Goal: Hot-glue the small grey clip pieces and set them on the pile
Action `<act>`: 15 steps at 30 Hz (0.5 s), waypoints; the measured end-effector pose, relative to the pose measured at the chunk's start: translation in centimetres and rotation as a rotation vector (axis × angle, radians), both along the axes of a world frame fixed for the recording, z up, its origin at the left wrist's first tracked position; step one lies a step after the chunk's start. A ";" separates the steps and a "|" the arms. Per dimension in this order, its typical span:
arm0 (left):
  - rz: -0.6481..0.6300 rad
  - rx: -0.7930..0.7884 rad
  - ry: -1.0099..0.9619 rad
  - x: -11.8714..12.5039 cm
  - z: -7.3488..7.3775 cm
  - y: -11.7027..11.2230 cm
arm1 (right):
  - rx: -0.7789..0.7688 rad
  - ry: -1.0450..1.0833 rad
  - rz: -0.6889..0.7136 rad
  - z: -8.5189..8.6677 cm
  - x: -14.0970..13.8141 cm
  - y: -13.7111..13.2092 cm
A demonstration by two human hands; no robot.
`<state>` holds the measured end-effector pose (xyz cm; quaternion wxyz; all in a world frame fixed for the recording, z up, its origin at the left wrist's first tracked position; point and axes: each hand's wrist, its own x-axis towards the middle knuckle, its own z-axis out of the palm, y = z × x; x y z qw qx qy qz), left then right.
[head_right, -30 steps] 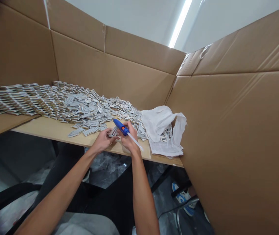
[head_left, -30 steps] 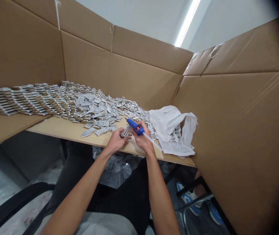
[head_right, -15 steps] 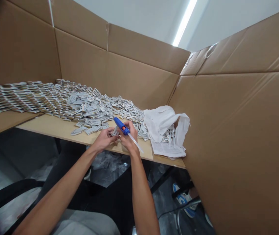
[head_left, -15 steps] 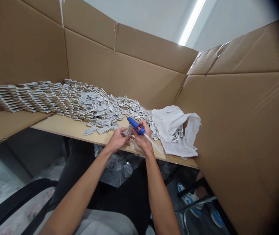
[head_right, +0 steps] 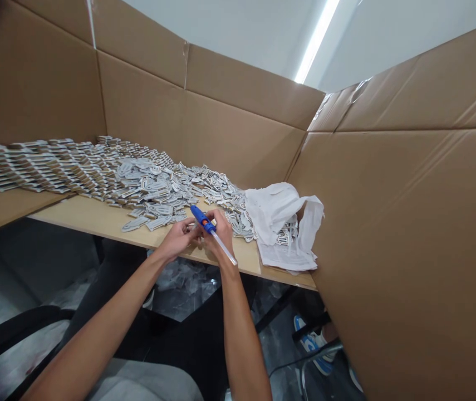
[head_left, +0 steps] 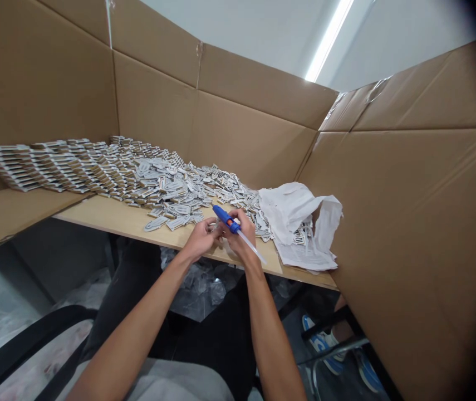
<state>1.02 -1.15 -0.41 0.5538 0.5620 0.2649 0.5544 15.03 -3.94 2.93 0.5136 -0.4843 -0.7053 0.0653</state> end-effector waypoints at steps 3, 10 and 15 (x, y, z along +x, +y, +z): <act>0.076 -0.068 -0.105 0.2 -0.2 0.4 | 0.030 -0.013 0.054 0.3 0.6 0.0; 0.172 -0.109 -0.200 0.3 -0.8 1.0 | -0.189 -0.071 0.144 0.8 2.7 -0.7; 0.189 -0.073 -0.156 0.2 -1.1 1.1 | -0.219 -0.121 0.178 0.6 3.1 -0.4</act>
